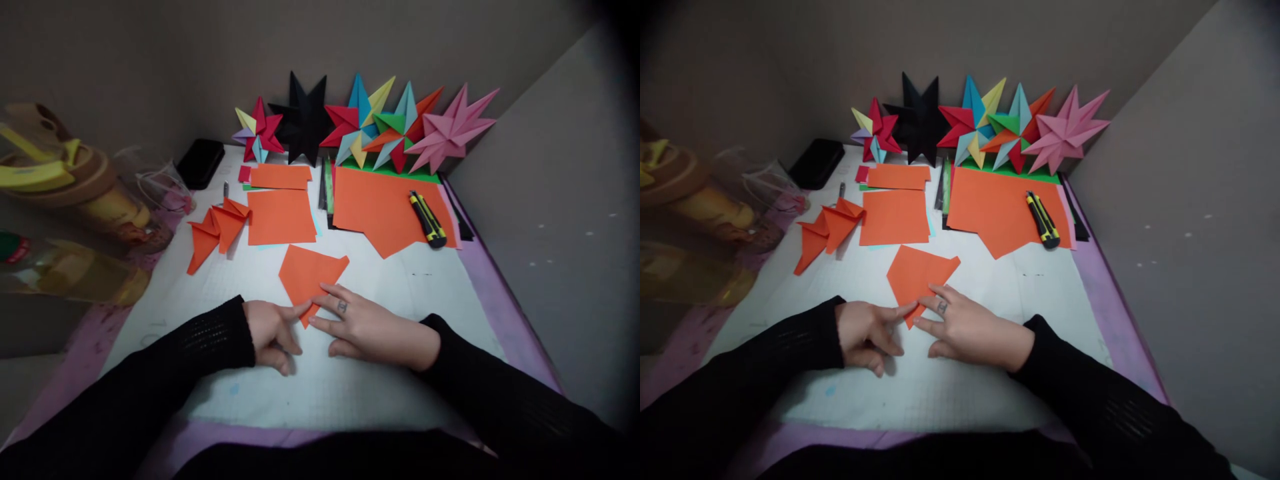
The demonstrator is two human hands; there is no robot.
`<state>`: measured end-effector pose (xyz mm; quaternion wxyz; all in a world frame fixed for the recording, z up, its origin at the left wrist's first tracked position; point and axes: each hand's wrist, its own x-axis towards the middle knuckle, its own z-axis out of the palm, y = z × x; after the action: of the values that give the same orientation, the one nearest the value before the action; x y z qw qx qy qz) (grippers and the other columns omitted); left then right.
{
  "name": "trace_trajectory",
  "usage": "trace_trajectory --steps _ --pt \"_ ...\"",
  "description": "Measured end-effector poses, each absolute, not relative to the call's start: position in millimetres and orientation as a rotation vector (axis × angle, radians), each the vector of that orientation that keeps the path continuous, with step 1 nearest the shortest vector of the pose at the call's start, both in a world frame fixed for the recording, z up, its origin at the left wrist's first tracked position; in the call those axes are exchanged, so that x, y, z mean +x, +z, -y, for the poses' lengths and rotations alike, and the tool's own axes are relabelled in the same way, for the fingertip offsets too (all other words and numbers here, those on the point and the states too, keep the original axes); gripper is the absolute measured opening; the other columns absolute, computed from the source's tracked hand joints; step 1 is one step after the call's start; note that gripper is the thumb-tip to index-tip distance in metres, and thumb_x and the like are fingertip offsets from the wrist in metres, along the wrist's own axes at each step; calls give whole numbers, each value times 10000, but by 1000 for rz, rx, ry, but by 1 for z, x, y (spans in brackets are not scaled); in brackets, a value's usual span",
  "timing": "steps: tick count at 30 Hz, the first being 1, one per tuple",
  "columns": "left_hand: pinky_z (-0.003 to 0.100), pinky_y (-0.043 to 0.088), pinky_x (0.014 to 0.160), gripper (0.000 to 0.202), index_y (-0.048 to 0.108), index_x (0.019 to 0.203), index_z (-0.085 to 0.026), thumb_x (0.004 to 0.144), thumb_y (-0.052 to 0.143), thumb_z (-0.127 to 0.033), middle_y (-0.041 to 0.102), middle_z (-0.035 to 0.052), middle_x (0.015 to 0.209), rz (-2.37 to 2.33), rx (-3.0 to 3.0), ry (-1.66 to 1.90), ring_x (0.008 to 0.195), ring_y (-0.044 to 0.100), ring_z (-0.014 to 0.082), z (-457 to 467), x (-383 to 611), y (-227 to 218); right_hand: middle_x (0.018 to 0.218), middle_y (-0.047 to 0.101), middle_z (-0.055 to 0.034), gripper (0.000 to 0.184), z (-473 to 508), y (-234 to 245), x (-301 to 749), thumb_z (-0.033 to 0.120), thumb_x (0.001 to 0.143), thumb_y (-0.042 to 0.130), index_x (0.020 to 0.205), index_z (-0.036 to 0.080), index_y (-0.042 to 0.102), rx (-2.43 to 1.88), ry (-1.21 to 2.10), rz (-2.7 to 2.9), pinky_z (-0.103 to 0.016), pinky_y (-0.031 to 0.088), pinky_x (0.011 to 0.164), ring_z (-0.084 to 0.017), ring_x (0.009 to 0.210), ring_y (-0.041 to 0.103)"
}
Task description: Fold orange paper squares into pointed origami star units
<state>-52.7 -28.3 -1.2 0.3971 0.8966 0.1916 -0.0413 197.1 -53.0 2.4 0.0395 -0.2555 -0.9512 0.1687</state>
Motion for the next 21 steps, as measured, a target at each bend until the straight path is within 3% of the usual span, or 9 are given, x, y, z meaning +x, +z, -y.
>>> trace_trajectory --steps 4,10,15,21 --pt "249 519 652 285 710 978 -289 719 686 -405 484 73 1359 -489 2260 -11 641 678 142 25 -54 -6 1344 407 -199 610 55 4 197 495 774 619 1279 169 514 -851 601 2932 -552 295 1020 -371 1309 256" --pt "258 486 782 229 663 1010 -252 872 481 -268 658 28 1137 -805 2516 260 965 635 174 5 -65 -2 1358 373 -227 800 55 3 199 646 681 609 1327 198 459 -913 715 2923 -602 219 1017 -404 1322 205" --pt "314 463 725 316 612 1101 -234 895 385 -159 641 68 1078 -1203 2895 334 888 597 204 -5 -67 -7 1407 324 -180 789 57 3 199 650 652 637 1331 300 441 -933 757 2920 -636 163 1014 -425 1341 127" --pt "298 452 663 265 642 1014 -238 908 410 -166 651 41 1096 -964 3053 514 818 552 177 -7 -60 -14 1440 301 -152 734 51 0 201 642 689 609 1329 330 434 -821 698 2951 -651 157 1007 -433 1345 111"
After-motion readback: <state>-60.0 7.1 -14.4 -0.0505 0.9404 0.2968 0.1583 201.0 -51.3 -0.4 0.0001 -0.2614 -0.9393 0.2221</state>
